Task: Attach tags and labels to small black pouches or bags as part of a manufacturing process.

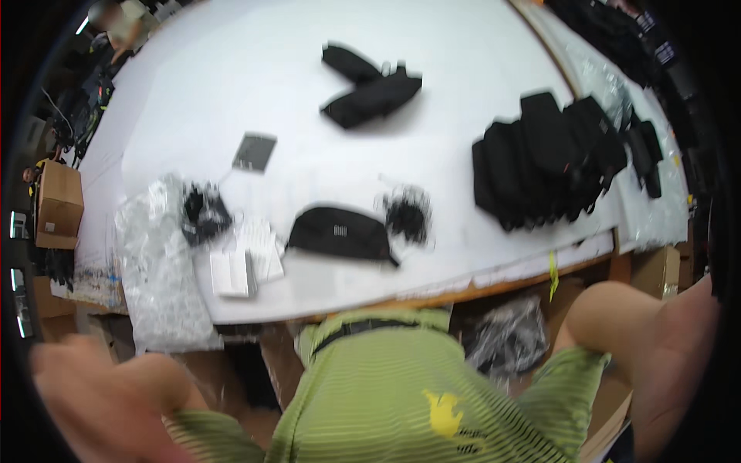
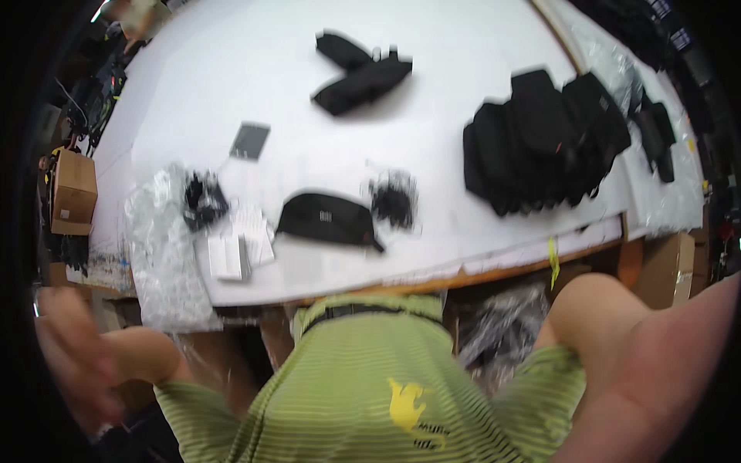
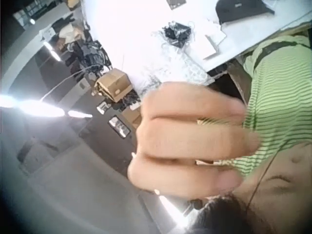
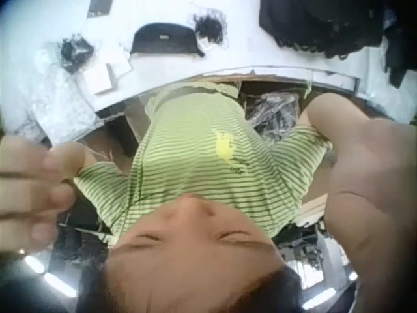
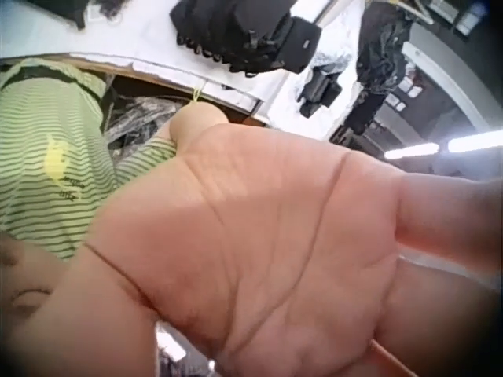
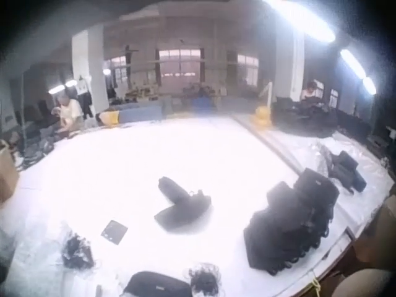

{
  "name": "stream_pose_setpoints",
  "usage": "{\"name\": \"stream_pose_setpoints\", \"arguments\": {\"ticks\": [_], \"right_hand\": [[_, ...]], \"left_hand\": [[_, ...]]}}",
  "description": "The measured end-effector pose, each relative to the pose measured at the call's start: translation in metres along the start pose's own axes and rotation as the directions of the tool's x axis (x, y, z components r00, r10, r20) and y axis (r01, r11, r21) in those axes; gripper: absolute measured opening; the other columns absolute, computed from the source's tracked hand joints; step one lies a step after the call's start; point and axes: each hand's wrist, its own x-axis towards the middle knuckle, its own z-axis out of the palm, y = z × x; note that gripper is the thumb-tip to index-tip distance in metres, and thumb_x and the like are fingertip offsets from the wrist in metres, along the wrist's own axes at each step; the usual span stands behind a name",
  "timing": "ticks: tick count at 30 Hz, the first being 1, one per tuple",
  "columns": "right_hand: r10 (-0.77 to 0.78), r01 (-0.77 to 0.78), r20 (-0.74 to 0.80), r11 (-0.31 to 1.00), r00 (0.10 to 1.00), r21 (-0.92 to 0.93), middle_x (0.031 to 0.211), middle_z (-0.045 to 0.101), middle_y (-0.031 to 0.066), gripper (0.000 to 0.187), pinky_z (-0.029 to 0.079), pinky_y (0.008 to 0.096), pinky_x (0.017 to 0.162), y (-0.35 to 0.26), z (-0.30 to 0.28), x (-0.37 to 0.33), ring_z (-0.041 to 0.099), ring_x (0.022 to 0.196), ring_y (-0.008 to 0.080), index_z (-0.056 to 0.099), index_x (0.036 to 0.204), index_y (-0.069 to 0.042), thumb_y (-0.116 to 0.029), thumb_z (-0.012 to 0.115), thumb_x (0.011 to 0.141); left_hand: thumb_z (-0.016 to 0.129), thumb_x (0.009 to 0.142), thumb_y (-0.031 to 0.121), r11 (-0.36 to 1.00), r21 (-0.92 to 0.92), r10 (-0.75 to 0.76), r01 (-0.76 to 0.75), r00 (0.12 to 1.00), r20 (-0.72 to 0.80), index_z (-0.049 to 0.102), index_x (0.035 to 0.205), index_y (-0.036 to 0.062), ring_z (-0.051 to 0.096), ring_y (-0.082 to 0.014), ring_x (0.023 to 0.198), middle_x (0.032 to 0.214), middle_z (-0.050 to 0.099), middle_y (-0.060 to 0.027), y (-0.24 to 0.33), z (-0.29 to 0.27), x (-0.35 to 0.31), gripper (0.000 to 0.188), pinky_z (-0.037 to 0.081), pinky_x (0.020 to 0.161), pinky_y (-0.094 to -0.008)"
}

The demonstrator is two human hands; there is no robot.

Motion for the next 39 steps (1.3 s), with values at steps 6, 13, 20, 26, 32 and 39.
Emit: {"name": "stream_pose_setpoints", "arguments": {"ticks": [6, 13, 20, 26, 32, 39], "right_hand": [[-0.288, 0.293, -0.101, 0.955, 0.952, 0.047, 0.120, 0.056, 0.0070, 0.047, 0.034, 0.0333, 0.099, 0.006, 0.057, 0.068, 0.049, 0.112, 0.0155, 0.055, 0.118, -0.002, -0.031, 0.065, 0.083], [-0.368, 0.372, -0.052, 0.921, 0.928, 0.117, 0.116, 0.058, 0.0068, 0.046, 0.036, 0.0328, 0.097, 0.002, 0.048, 0.083, 0.050, 0.108, 0.0144, 0.057, 0.115, -0.001, -0.031, 0.067, 0.081], [-0.327, 0.323, -0.002, 0.934, 0.945, 0.152, 0.112, 0.059, 0.0066, 0.046, 0.037, 0.0324, 0.094, 0.004, 0.052, 0.079, 0.052, 0.103, 0.0133, 0.058, 0.112, -0.001, -0.031, 0.069, 0.079], [-0.252, 0.235, 0.062, 0.950, 0.966, 0.204, 0.108, 0.060, 0.0065, 0.045, 0.039, 0.0321, 0.092, -0.012, 0.057, 0.061, 0.053, 0.099, 0.0124, 0.059, 0.109, -0.001, -0.031, 0.071, 0.078], [-0.177, 0.141, 0.140, 0.961, 0.974, 0.236, 0.104, 0.062, 0.0063, 0.045, 0.040, 0.0317, 0.090, -0.016, 0.034, 0.039, 0.054, 0.095, 0.0115, 0.060, 0.106, 0.000, -0.031, 0.073, 0.076], [0.061, -0.096, 0.137, 0.958, 0.989, 0.270, 0.100, 0.063, 0.0061, 0.045, 0.042, 0.0313, 0.087, 0.010, 0.001, -0.007, 0.056, 0.090, 0.0104, 0.062, 0.102, 0.000, -0.031, 0.076, 0.074]], "left_hand": [[0.055, 0.091, 0.010, 0.715, -0.635, 0.208, -0.291, 0.957, -0.204, 0.056, 0.096, 0.0060, 0.058, -0.0224, 0.092, 0.096, 0.063, -0.0172, -0.026, 0.025, 0.039, 0.007, 0.048, 0.084, -0.0326], [0.053, 0.092, 0.019, 0.489, -0.826, 0.190, -0.282, 0.958, -0.215, 0.059, 0.106, 0.0145, 0.056, -0.0263, 0.100, 0.112, 0.061, -0.0172, -0.012, 0.023, 0.032, 0.016, 0.044, 0.092, -0.0325], [0.053, 0.090, 0.033, 0.603, -0.739, 0.243, -0.301, 0.952, -0.189, 0.059, 0.108, 0.0118, 0.055, -0.0298, 0.104, 0.117, 0.056, -0.0212, -0.038, 0.026, 0.030, 0.028, 0.044, 0.093, -0.0353], [0.052, 0.089, 0.045, 0.689, -0.664, 0.235, -0.289, 0.957, -0.172, 0.058, 0.109, 0.0095, 0.054, -0.0328, 0.108, 0.121, 0.052, -0.0245, -0.047, 0.020, -0.002, 0.041, 0.044, 0.093, -0.0378], [0.052, 0.088, 0.056, 0.755, -0.596, 0.229, -0.275, 0.961, -0.152, 0.057, 0.110, 0.0072, 0.052, -0.0358, 0.112, 0.126, 0.049, -0.0279, -0.082, 0.036, 0.015, 0.054, 0.044, 0.093, -0.0403], [0.056, 0.089, 0.019, 0.819, 0.036, -0.546, 0.573, 0.797, -0.258, 0.057, 0.114, 0.0003, 0.048, -0.0238, 0.118, 0.124, 0.054, -0.0154, -0.164, -0.022, -0.099, 0.032, 0.033, 0.099, -0.0358]]}}
